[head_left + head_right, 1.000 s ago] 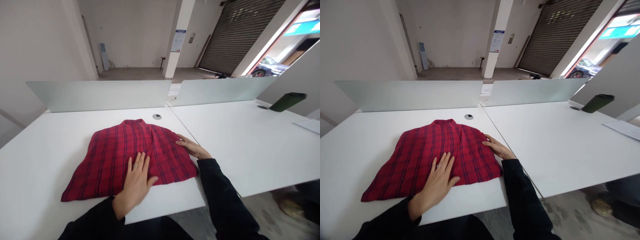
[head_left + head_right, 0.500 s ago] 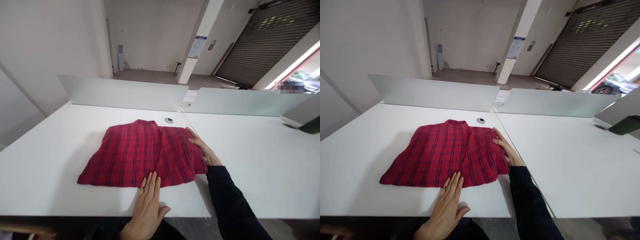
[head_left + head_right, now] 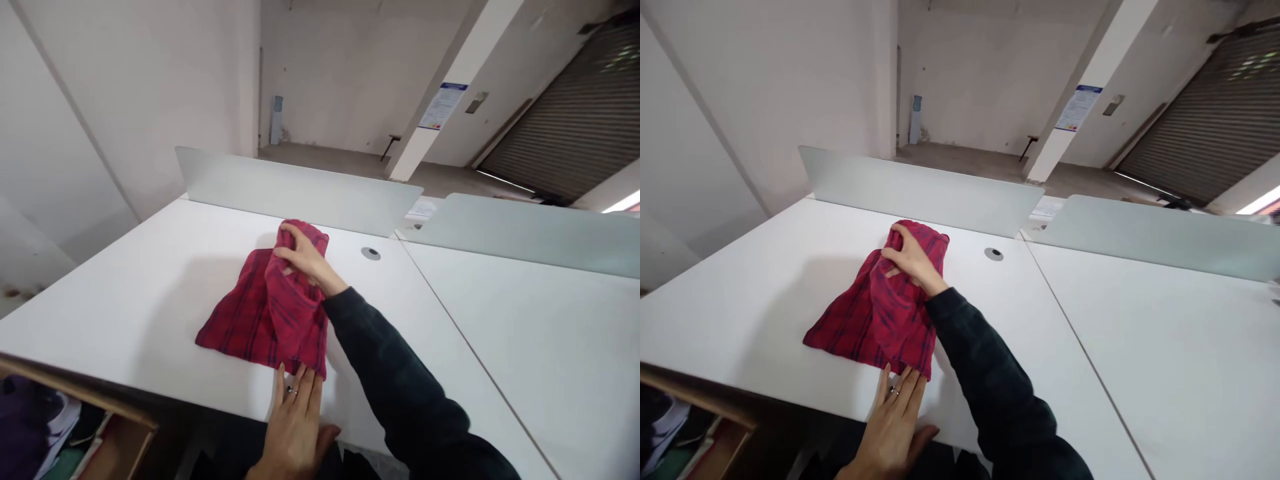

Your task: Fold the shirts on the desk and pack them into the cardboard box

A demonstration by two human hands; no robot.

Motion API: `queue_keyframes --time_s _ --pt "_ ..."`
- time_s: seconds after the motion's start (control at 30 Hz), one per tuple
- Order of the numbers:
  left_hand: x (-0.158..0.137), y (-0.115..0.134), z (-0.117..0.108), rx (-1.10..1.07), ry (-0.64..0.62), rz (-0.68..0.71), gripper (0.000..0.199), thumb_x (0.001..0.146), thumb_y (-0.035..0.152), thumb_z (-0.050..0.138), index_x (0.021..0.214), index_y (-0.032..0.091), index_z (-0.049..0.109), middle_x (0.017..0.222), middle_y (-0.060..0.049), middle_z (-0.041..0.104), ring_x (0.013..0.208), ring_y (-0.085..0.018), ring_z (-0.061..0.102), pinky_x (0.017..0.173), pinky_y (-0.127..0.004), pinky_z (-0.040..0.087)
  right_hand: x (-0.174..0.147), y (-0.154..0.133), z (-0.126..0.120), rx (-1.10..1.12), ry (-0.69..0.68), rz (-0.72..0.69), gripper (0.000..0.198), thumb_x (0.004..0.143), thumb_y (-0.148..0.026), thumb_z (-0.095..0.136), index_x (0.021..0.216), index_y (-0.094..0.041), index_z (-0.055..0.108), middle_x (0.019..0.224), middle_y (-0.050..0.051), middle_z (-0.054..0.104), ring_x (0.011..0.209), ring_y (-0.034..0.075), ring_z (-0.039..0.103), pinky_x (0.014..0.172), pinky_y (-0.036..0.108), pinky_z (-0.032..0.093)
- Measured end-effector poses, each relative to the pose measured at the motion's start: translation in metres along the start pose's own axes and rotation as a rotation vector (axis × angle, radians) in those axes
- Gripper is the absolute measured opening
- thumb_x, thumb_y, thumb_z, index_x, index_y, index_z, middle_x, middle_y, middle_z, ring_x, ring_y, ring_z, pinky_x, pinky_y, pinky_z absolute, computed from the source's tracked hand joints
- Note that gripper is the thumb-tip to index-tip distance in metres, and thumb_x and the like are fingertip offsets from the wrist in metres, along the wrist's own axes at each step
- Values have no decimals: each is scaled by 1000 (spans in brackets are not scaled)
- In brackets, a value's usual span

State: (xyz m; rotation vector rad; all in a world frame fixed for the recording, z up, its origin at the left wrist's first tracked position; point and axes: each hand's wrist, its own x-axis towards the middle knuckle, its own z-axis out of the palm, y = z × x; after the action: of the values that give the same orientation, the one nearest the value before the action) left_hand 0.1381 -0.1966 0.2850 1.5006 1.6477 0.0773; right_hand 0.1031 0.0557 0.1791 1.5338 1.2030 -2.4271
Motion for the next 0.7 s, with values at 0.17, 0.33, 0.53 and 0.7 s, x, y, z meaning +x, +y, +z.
queue_keyframes --time_s 0.17,0.33,0.53,0.7 --pt "-2 -2 4 10 56 9 58 91 56 44 129 14 56 123 -12 67 114 -28 62 107 -54 42 15 41 49 143 -266 114 89 80 -27 69 150 -23 15 88 2 57 63 15 67 63 32 62" --pt "2 0 3 26 148 17 53 93 53 44 125 14 57 117 -11 69 108 -27 64 103 -53 45 3 57 26 -10 -233 -13 50 83 -26 64 131 -20 50 102 5 61 79 14 69 78 32 60" --pt "1 5 0 -41 230 -42 49 95 47 40 129 14 54 119 -10 68 113 -25 61 111 -50 35 -23 77 -12 -682 -234 -389 18 85 -18 61 100 -16 69 113 10 66 109 23 61 101 43 46" --pt "1 4 -4 -43 159 -29 57 94 50 43 143 20 42 122 -8 66 114 -24 60 112 -49 31 -41 102 -13 -848 -274 -461 28 90 -23 56 116 -15 64 130 14 57 124 24 51 108 44 40"
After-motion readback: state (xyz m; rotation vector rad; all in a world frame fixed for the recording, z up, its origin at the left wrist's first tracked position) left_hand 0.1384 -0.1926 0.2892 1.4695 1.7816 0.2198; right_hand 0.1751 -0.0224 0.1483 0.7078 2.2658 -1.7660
